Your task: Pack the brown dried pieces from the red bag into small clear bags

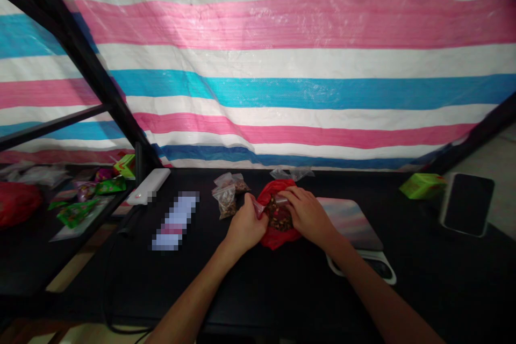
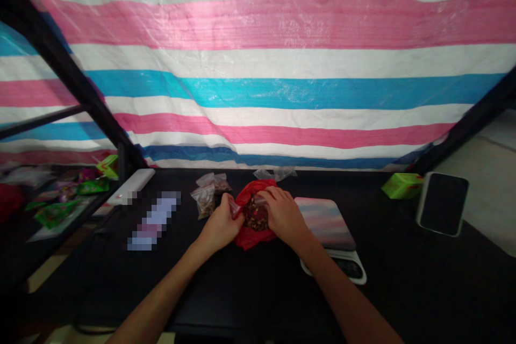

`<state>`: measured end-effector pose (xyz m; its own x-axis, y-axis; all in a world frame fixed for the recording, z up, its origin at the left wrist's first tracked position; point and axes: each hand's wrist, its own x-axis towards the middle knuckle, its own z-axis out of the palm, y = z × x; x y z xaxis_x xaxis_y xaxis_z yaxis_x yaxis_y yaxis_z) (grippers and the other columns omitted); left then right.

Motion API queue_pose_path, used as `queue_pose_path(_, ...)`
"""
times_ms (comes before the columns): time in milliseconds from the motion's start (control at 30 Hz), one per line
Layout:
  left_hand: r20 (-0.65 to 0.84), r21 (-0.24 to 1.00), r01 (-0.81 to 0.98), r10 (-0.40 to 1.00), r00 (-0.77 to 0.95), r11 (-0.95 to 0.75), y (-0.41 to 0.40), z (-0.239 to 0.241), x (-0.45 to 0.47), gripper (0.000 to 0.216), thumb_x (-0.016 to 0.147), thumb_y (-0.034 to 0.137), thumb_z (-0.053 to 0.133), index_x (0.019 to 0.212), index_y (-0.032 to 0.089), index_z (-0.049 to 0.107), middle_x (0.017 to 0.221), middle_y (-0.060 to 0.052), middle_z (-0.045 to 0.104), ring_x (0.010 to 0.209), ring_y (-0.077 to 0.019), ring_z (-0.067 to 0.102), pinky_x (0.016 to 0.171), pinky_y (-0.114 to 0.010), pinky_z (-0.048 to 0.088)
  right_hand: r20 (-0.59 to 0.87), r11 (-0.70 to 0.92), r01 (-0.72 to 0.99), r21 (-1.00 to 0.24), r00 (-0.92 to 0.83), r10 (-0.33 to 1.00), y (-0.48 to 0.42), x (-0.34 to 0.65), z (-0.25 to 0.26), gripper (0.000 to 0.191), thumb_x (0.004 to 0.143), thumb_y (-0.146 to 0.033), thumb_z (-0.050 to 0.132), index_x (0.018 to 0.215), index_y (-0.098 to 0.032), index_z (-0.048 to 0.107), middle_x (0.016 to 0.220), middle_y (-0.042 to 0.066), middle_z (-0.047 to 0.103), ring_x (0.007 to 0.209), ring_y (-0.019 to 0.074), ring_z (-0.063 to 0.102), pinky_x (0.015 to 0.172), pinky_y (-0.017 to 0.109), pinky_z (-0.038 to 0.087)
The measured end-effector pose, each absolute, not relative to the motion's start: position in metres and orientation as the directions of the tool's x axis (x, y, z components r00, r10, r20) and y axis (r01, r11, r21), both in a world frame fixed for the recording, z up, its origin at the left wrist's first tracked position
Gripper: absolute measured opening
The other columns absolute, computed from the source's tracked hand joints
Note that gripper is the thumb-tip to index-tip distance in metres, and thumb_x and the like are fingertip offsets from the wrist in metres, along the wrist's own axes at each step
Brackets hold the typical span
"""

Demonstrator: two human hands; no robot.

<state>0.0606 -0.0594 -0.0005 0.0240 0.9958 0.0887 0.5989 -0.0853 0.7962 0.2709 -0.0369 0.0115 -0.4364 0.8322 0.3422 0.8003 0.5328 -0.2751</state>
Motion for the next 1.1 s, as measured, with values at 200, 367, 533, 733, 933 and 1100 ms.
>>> queue_pose_path(200, 0.094, 0.947, 0.31, 0.995, -0.02, -0.083, -0.046, -0.002, 0.06, 0.031, 0.075, 0.013, 0.064, 0.094, 0.024, 0.043, 0.069, 0.008, 0.053, 0.062, -0.0126, 0.054, 0.062, -0.024, 0.04, 0.31, 0.534, 0.814, -0.228, -0.46, 0.832, -0.038, 0.278, 0.018, 0.038, 0.086, -0.004, 0.053, 0.118, -0.02, 0.066, 0.116, 0.01, 0.067, 0.116, 0.0265, 0.055, 0.099, 0.04, 0.04)
queue_pose_path(367, 0.045, 0.996, 0.081, 0.999, 0.023, -0.047, -0.043, -0.006, 0.063, 0.031, 0.073, 0.012, 0.064, 0.094, 0.022, 0.043, 0.074, 0.007, 0.054, 0.065, -0.0111, 0.055, 0.064, -0.023, 0.044, 0.306, 0.538, 0.803, -0.257, -0.46, 0.833, -0.044, 0.274, 0.022, 0.034, 0.086, -0.013, 0.061, 0.118, -0.021, 0.067, 0.111, 0.009, 0.066, 0.109, 0.0265, 0.055, 0.096, 0.04, 0.041)
queue_pose_path(533, 0.025, 0.997, 0.068, 0.999, 0.048, -0.028, -0.044, -0.007, 0.064, 0.031, 0.069, 0.007, 0.06, 0.093, 0.021, 0.047, 0.077, 0.006, 0.055, 0.068, -0.0104, 0.055, 0.065, -0.021, 0.044, 0.294, 0.531, 0.81, -0.25, -0.459, 0.838, -0.048, 0.268, 0.022, 0.029, 0.089, -0.021, 0.062, 0.118, -0.021, 0.067, 0.108, 0.009, 0.066, 0.106, 0.0263, 0.057, 0.095, 0.04, 0.042)
queue_pose_path(733, 0.088, 0.996, -0.01, 0.996, 0.018, -0.088, -0.042, -0.003, 0.064, 0.029, 0.068, 0.007, 0.059, 0.09, 0.021, 0.047, 0.076, 0.006, 0.052, 0.066, -0.0091, 0.052, 0.062, -0.02, 0.041, 0.31, 0.542, 0.806, -0.239, -0.466, 0.829, -0.047, 0.27, 0.023, 0.032, 0.088, -0.021, 0.063, 0.119, -0.019, 0.066, 0.112, 0.01, 0.068, 0.112, 0.0278, 0.057, 0.103, 0.043, 0.038)
queue_pose_path(933, 0.104, 0.994, -0.027, 0.993, 0.047, -0.103, -0.041, -0.001, 0.064, 0.026, 0.066, 0.007, 0.059, 0.086, 0.021, 0.048, 0.074, 0.007, 0.05, 0.066, -0.0092, 0.05, 0.062, -0.02, 0.038, 0.31, 0.524, 0.824, -0.214, -0.451, 0.837, -0.048, 0.27, 0.026, 0.03, 0.084, -0.019, 0.063, 0.114, -0.02, 0.069, 0.108, 0.011, 0.068, 0.11, 0.0286, 0.055, 0.105, 0.044, 0.035)
queue_pose_path(1100, 0.034, 0.996, -0.083, 0.998, 0.055, -0.029, -0.042, -0.001, 0.064, 0.024, 0.068, 0.013, 0.066, 0.087, 0.02, 0.053, 0.08, 0.005, 0.056, 0.073, -0.0105, 0.054, 0.07, -0.021, 0.041, 0.292, 0.568, 0.772, -0.285, -0.494, 0.819, -0.05, 0.268, 0.024, 0.032, 0.084, -0.013, 0.061, 0.115, -0.022, 0.067, 0.115, 0.008, 0.068, 0.115, 0.0264, 0.055, 0.106, 0.042, 0.032)
